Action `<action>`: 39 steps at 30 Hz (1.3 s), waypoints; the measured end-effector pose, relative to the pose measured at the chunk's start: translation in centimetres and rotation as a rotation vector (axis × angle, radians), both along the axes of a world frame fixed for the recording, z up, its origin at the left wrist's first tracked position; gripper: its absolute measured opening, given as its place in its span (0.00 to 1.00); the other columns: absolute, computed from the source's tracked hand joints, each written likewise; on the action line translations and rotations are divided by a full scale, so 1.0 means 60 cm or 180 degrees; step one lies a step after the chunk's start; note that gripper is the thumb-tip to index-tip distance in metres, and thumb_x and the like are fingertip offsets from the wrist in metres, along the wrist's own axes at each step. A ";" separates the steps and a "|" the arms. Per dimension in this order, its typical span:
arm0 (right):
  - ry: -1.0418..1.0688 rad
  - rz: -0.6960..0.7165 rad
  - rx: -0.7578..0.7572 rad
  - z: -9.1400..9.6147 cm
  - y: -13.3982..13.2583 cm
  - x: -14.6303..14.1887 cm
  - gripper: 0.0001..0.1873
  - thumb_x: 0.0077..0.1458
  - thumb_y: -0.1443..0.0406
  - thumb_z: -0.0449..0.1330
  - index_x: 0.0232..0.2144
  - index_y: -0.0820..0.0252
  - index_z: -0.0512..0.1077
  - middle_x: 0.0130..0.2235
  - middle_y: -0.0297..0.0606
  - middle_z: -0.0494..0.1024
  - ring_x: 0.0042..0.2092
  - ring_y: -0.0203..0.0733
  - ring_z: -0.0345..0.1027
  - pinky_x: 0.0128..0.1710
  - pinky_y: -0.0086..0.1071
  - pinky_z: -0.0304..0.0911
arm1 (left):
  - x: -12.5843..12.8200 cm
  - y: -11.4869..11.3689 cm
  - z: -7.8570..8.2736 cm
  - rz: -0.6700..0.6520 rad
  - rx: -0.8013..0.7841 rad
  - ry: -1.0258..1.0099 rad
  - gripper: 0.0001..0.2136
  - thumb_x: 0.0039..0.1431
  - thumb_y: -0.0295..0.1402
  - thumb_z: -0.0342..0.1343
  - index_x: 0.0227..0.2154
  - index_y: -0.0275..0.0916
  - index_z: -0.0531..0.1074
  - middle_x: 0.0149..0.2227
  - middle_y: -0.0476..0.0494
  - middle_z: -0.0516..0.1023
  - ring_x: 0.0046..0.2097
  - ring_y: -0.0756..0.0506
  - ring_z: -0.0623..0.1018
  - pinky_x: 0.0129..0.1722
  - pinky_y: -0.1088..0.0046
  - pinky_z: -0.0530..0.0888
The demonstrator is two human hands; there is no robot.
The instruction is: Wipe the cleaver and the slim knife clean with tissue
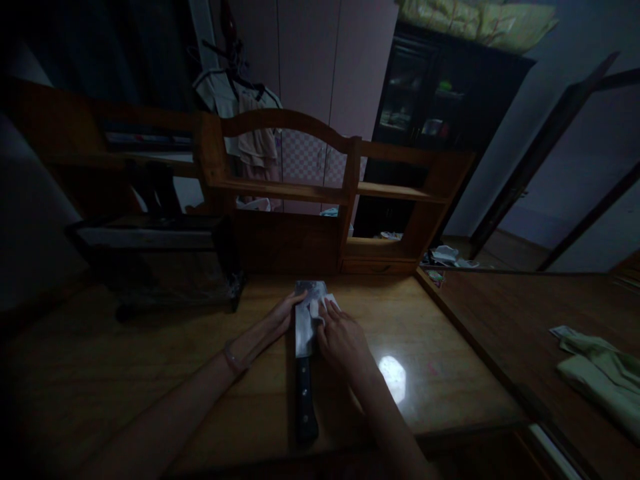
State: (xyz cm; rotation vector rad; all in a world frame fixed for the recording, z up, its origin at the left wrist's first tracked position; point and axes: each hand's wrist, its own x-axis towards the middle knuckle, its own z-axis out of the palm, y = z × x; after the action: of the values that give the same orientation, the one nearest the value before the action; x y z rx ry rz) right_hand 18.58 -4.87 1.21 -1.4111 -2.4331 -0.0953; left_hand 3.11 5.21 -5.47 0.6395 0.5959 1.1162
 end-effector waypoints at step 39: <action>0.0589 -0.0006 -0.0463 -0.018 -0.136 0.037 0.25 0.63 0.68 0.46 0.62 0.54 0.58 0.64 0.36 0.58 0.65 0.44 0.50 0.62 0.44 0.56 | -0.006 -0.018 0.021 0.0232 0.0053 0.0226 0.10 0.46 0.32 0.65 0.32 0.33 0.76 0.32 0.40 0.80 0.32 0.45 0.77 0.38 0.68 0.73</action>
State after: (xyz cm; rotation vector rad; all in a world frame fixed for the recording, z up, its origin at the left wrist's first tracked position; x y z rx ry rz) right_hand 20.81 -13.05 0.15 -1.4138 -2.3256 0.2072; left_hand 2.75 4.15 -4.21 0.6786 0.6759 1.1711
